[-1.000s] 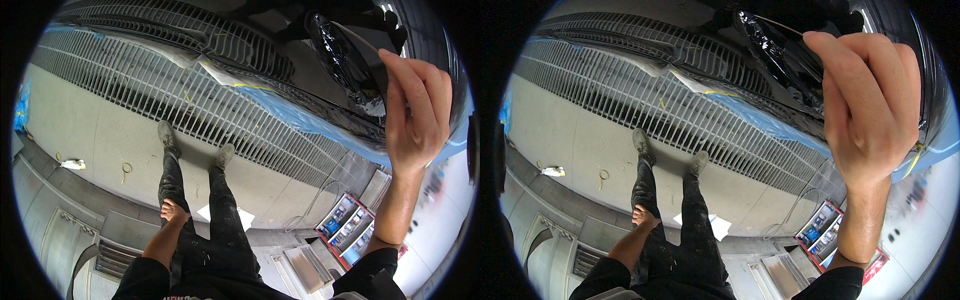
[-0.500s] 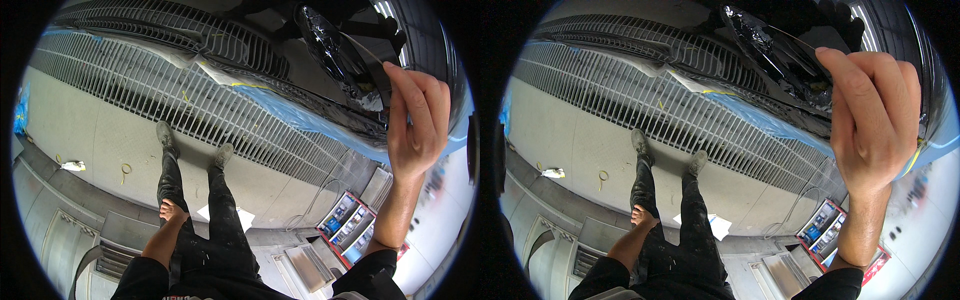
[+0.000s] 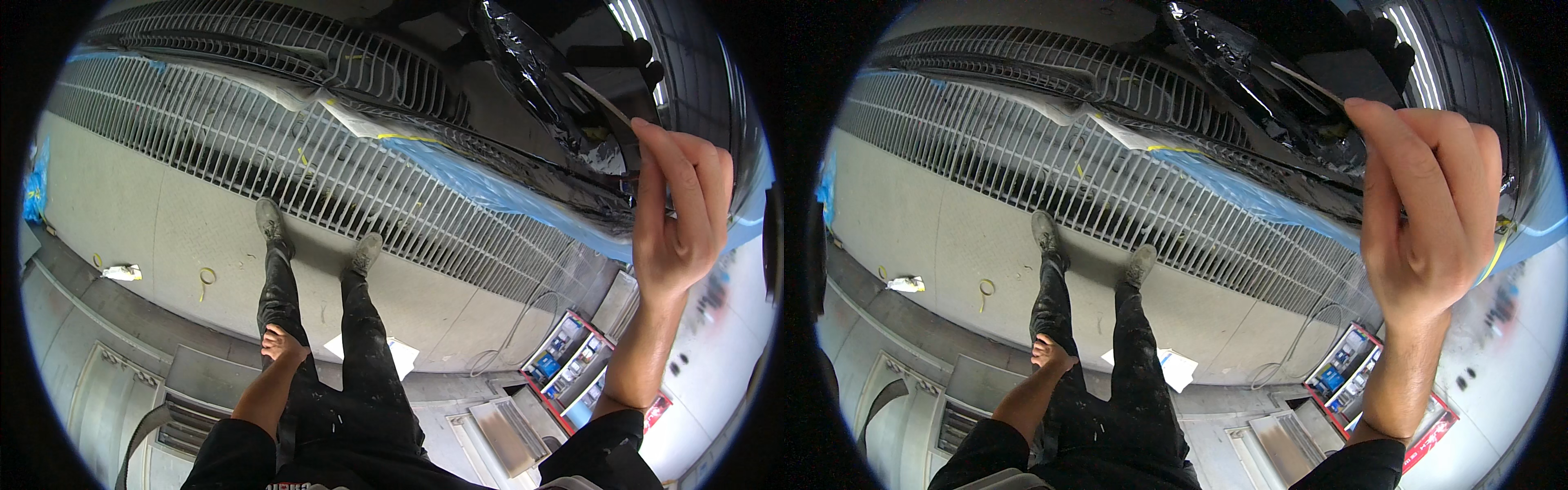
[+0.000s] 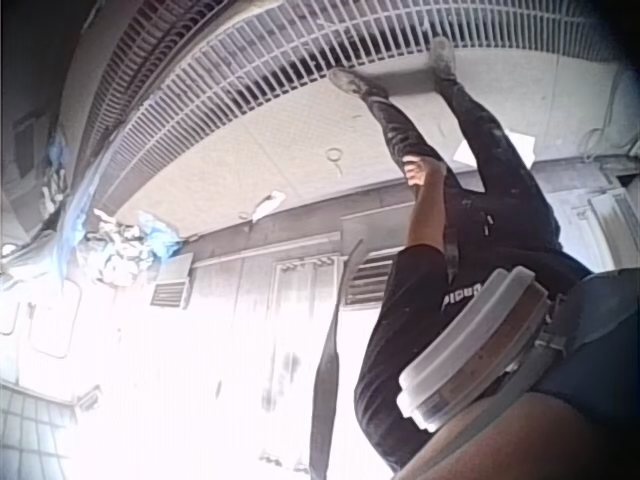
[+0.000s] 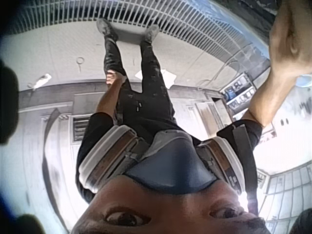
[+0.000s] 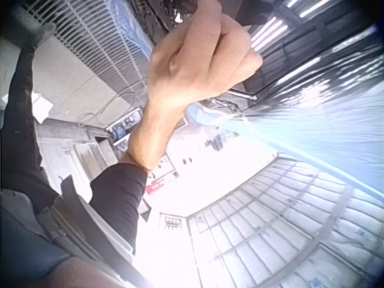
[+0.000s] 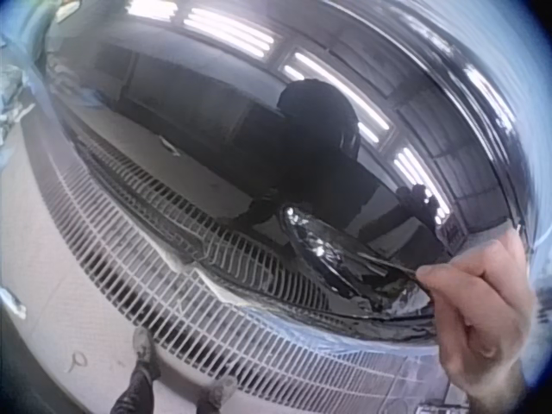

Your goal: The person mixes paint in a small container using a wooden stick, then removes gloves and walks to a car. They inspect the car's hood and bumper area, touching the surface with a finger to check the finish.

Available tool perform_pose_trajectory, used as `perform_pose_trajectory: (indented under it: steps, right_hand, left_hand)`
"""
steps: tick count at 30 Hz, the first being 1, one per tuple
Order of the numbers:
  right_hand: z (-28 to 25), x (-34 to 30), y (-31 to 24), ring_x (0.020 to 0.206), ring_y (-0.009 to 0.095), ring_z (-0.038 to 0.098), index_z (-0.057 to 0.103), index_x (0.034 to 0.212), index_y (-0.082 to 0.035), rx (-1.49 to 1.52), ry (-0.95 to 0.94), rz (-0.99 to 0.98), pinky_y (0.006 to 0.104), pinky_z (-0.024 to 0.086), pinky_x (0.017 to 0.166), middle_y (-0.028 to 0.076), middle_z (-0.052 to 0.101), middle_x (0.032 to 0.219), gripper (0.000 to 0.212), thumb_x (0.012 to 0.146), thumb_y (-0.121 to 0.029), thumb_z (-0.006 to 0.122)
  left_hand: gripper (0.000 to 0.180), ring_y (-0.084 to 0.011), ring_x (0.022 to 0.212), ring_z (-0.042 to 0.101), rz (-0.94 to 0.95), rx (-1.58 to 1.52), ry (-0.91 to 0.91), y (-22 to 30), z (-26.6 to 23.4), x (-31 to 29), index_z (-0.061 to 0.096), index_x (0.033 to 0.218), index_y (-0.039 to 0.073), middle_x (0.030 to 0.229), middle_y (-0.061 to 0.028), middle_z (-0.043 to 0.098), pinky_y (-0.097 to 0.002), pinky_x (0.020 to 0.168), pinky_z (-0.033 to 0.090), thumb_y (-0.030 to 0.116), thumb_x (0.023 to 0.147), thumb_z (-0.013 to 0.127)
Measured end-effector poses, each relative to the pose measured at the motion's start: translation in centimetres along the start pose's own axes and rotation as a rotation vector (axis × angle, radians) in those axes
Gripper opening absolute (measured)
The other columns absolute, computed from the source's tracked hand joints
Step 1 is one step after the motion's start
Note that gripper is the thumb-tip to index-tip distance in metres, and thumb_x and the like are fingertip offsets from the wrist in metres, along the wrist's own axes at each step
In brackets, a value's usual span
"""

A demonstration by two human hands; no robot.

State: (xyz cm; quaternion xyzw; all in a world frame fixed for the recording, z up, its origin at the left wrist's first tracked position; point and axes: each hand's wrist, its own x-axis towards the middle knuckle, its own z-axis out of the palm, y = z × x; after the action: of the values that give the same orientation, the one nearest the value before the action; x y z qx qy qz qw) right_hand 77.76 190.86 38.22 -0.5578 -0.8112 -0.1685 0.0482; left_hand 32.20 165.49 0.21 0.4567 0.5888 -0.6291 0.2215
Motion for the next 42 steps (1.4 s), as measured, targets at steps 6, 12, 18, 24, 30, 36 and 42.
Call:
perform_pose_trajectory:
  steps: [6, 12, 18, 24, 30, 36, 42]
  right_hand:
    - [0.3, -1.1, -1.3, 0.069, 0.016, 0.052, 0.070, 0.087, -0.001, 0.075, 0.043, 0.128, 0.0269, 0.040, 0.057, 0.006, 0.059, 0.075, 0.026, 0.063, 0.010, 0.068]
    - [1.0, -1.7, -2.5, 0.068, 0.017, 0.051, 0.070, 0.086, -0.001, 0.082, 0.122, 0.204, 0.0268, 0.040, 0.057, 0.006, 0.059, 0.075, 0.027, 0.061, 0.010, 0.069]
    - [1.1, -2.2, -3.5, 0.067, 0.018, 0.051, 0.070, 0.086, -0.001, 0.057, 0.086, 0.166, 0.0279, 0.040, 0.057, 0.006, 0.058, 0.075, 0.033, 0.055, 0.009, 0.069]
    - [0.2, -3.0, -4.6, 0.069, 0.018, 0.051, 0.069, 0.086, 0.000, 0.068, 0.107, 0.318, 0.0280, 0.041, 0.059, 0.007, 0.058, 0.075, 0.028, 0.060, 0.009, 0.068]
    - [2.3, -6.6, -7.2, 0.077, 0.007, 0.052, 0.064, 0.096, 0.003, 0.722, 0.399, 1.131, 0.0197, 0.040, 0.068, 0.002, 0.062, 0.081, 0.014, 0.083, 0.004, 0.062]
    - [2.6, -8.6, -8.6, 0.076, 0.004, 0.053, 0.065, 0.099, 0.000, 0.981, 0.534, 1.401, 0.0180, 0.040, 0.072, 0.000, 0.063, 0.082, 0.015, 0.085, 0.002, 0.061]
    - [3.6, -8.8, -11.0, 0.076, 0.004, 0.053, 0.066, 0.098, -0.001, 1.105, 0.671, 1.561, 0.0176, 0.040, 0.072, -0.001, 0.063, 0.083, 0.014, 0.085, -0.002, 0.063]
  left_hand:
    - [0.129, -0.0320, 0.118, 0.039, 0.011, -0.012, 0.028, -0.2, -0.2, -0.1, 0.006, 0.142, -0.001, 0.131, -0.0186, 0.035, -0.0476, 0.093, 0.036, 0.054, 0.052, 0.081]
    - [0.129, -0.0327, 0.122, 0.036, -0.001, -0.043, -0.007, -0.3, -1.2, -0.7, 0.001, 0.141, 0.001, 0.132, -0.0186, 0.033, -0.0466, 0.097, 0.035, 0.051, 0.054, 0.083]
    - [0.130, -0.0311, 0.118, 0.040, 0.009, -0.021, 0.040, -0.3, -0.8, -0.5, 0.006, 0.142, -0.001, 0.130, -0.0194, 0.036, -0.0470, 0.094, 0.035, 0.055, 0.052, 0.082]
    - [0.131, -0.0310, 0.118, 0.039, 0.015, -0.010, 0.043, -0.6, -1.1, -0.3, 0.006, 0.142, -0.001, 0.131, -0.0186, 0.035, -0.0473, 0.095, 0.035, 0.056, 0.051, 0.081]
    - [0.130, -0.0314, 0.117, 0.040, 0.040, -0.020, 0.089, -1.3, -3.3, 0.0, 0.008, 0.142, -0.001, 0.130, -0.0187, 0.035, -0.0481, 0.094, 0.036, 0.057, 0.052, 0.081]
    - [0.125, -0.0314, 0.122, 0.038, 0.079, -0.011, 0.123, -3.1, -6.3, 0.4, 0.009, 0.141, 0.000, 0.131, -0.0181, 0.037, -0.0496, 0.095, 0.037, 0.056, 0.055, 0.080]
    - [0.116, -0.0327, 0.125, 0.039, 0.249, -0.078, 0.134, -7.1, -10.0, 2.5, 0.015, 0.140, 0.002, 0.134, -0.0182, 0.037, -0.0492, 0.098, 0.038, 0.056, 0.058, 0.079]
